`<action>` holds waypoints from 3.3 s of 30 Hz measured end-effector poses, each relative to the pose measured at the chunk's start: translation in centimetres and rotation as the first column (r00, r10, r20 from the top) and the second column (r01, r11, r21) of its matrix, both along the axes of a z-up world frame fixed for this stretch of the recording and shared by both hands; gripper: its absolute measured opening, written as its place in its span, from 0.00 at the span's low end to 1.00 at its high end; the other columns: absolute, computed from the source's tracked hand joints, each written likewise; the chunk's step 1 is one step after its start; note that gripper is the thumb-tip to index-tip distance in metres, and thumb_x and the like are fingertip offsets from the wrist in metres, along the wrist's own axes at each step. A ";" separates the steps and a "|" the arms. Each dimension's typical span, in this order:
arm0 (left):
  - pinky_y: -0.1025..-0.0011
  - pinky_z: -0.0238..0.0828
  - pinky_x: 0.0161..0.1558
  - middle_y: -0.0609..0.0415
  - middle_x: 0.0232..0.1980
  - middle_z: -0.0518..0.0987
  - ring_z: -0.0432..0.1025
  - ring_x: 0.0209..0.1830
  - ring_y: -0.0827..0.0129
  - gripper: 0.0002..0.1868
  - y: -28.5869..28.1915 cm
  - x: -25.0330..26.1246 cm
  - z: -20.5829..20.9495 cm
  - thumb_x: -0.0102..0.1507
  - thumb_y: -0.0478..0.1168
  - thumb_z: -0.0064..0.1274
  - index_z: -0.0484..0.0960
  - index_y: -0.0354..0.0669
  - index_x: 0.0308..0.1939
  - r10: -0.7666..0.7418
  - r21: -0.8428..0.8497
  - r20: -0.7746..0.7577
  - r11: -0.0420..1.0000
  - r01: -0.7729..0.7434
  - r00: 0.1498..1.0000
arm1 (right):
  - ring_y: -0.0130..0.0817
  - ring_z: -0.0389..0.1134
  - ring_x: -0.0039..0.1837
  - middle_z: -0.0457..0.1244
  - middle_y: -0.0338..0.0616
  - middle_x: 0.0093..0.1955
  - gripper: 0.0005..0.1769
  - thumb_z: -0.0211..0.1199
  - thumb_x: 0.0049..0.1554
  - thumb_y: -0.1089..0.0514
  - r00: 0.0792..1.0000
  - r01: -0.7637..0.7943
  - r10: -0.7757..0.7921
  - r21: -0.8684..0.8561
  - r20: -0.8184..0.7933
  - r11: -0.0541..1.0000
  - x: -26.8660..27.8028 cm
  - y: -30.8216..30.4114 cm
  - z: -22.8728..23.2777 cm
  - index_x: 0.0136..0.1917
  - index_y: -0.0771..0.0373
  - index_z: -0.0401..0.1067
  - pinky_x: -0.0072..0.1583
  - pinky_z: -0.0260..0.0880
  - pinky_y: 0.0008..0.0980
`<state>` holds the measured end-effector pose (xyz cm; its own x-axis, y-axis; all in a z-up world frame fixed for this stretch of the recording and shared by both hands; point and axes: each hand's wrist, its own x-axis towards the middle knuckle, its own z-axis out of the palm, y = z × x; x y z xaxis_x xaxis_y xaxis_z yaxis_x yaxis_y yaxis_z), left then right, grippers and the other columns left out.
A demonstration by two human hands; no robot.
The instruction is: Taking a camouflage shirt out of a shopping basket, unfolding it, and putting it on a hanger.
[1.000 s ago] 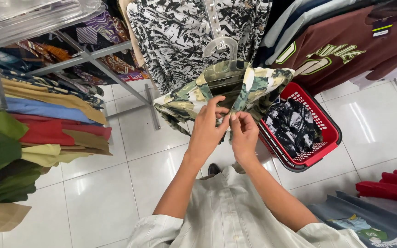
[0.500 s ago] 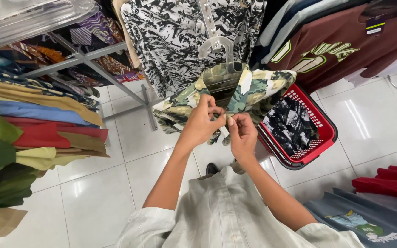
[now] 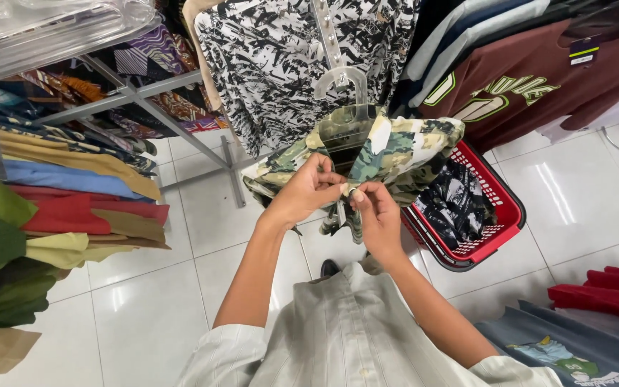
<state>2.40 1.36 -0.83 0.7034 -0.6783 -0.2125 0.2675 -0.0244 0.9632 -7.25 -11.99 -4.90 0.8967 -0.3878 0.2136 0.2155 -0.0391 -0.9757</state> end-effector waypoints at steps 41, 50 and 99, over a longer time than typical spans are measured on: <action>0.70 0.64 0.43 0.63 0.33 0.80 0.72 0.35 0.70 0.12 -3.1 -3.1 0.9 0.57 0.40 0.53 0.67 0.52 0.41 -0.036 0.325 0.842 0.829 -0.454 0.538 | 0.28 0.62 0.39 0.64 0.44 0.35 0.13 0.60 0.51 0.67 0.957 0.169 -0.191 -0.116 -0.220 0.979 -0.1 -0.2 -0.1 0.51 0.68 0.69 0.43 0.66 0.29; 0.72 0.61 0.46 0.60 0.44 0.76 0.69 0.43 0.70 0.16 -2.8 -2.9 -0.3 0.58 0.47 0.55 0.71 0.50 0.47 0.151 0.112 0.832 0.896 -0.430 0.533 | 0.28 0.62 0.39 0.62 0.44 0.35 0.08 0.55 0.55 0.66 0.977 0.163 -0.190 -0.234 -0.096 0.959 1.0 -3.9 -1.6 0.49 0.65 0.71 0.44 0.65 0.30; 0.63 0.66 0.52 0.47 0.42 0.80 0.70 0.46 0.68 0.10 6.5 1.6 -0.9 0.62 0.38 0.50 0.81 0.44 0.46 0.520 0.216 0.364 0.760 -0.613 0.773 | 0.29 0.64 0.47 0.66 0.45 0.43 0.12 0.51 0.62 0.59 0.847 -0.524 0.434 -0.341 -0.307 0.781 13.5 -25.2 -2.9 0.53 0.59 0.74 0.55 0.63 0.36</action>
